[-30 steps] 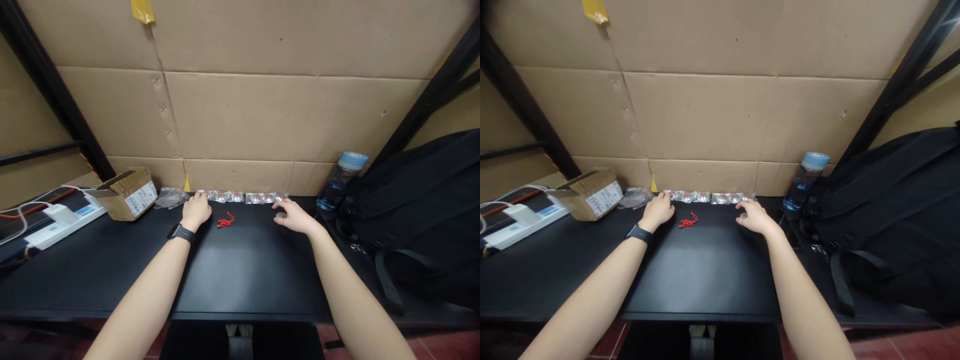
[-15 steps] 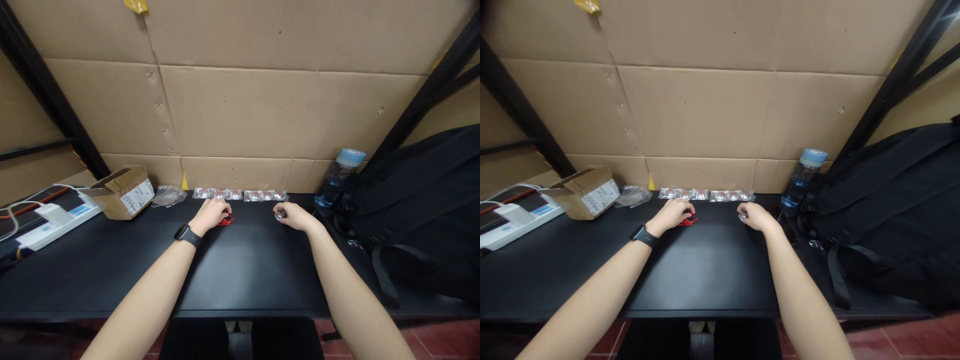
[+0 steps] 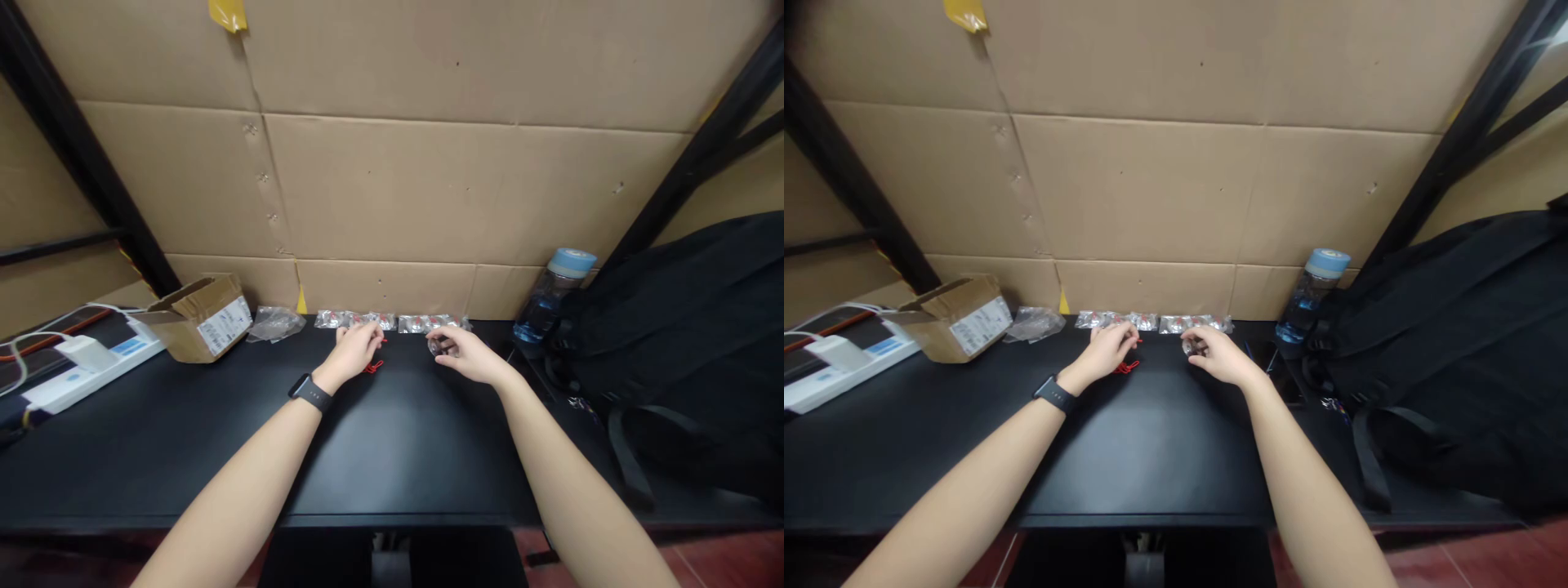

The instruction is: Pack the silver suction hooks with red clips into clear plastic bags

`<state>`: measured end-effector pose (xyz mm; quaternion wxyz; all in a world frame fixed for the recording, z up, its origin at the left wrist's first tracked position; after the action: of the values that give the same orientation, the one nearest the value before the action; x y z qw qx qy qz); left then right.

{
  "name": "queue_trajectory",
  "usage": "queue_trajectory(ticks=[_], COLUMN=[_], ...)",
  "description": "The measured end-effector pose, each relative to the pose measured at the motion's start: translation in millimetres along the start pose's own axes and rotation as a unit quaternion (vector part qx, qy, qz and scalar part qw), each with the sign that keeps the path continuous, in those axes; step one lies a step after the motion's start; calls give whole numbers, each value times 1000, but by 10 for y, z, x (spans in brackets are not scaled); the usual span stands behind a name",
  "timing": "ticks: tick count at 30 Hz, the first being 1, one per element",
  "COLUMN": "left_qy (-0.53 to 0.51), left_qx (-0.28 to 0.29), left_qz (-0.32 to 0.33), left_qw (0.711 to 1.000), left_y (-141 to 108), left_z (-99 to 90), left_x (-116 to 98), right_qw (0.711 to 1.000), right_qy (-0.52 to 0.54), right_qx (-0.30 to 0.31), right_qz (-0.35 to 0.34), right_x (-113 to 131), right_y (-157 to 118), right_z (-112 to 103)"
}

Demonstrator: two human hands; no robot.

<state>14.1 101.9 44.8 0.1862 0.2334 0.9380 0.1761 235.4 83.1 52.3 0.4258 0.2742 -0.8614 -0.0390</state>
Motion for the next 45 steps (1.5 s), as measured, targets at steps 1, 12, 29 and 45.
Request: queue_trajectory(ticks=[1,12,29,45], left_qy=[-25,-280,-156,-142], left_qx=[-2,-47,-91,-89], left_qz=[6,6,-26,-19], left_qw=[1000,959,983,986], left_y=[0,-59,-107,-122], left_z=[-14,-68,-121,-115], left_x=[-73,-392,-486,-560], right_qw=[999,955,918,927], right_qy=[33,295,394,367], right_qx=[2,-37,-36,-74], right_qz=[1,0,-17,-8], right_x=[27,191,291,245], right_y=[7,74,67,66], right_z=[56,364,432,418])
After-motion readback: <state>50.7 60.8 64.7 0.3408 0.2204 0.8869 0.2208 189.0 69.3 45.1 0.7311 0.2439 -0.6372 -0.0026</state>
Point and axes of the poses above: each hand's wrist, its own y-axis towards the middle knuckle, its own z-axis out of the palm, x = y × z, the point moved 9 cm from there along y, towards the middle knuckle, and after that the axes turned 6 degrees about y, right-handed, at the moved point
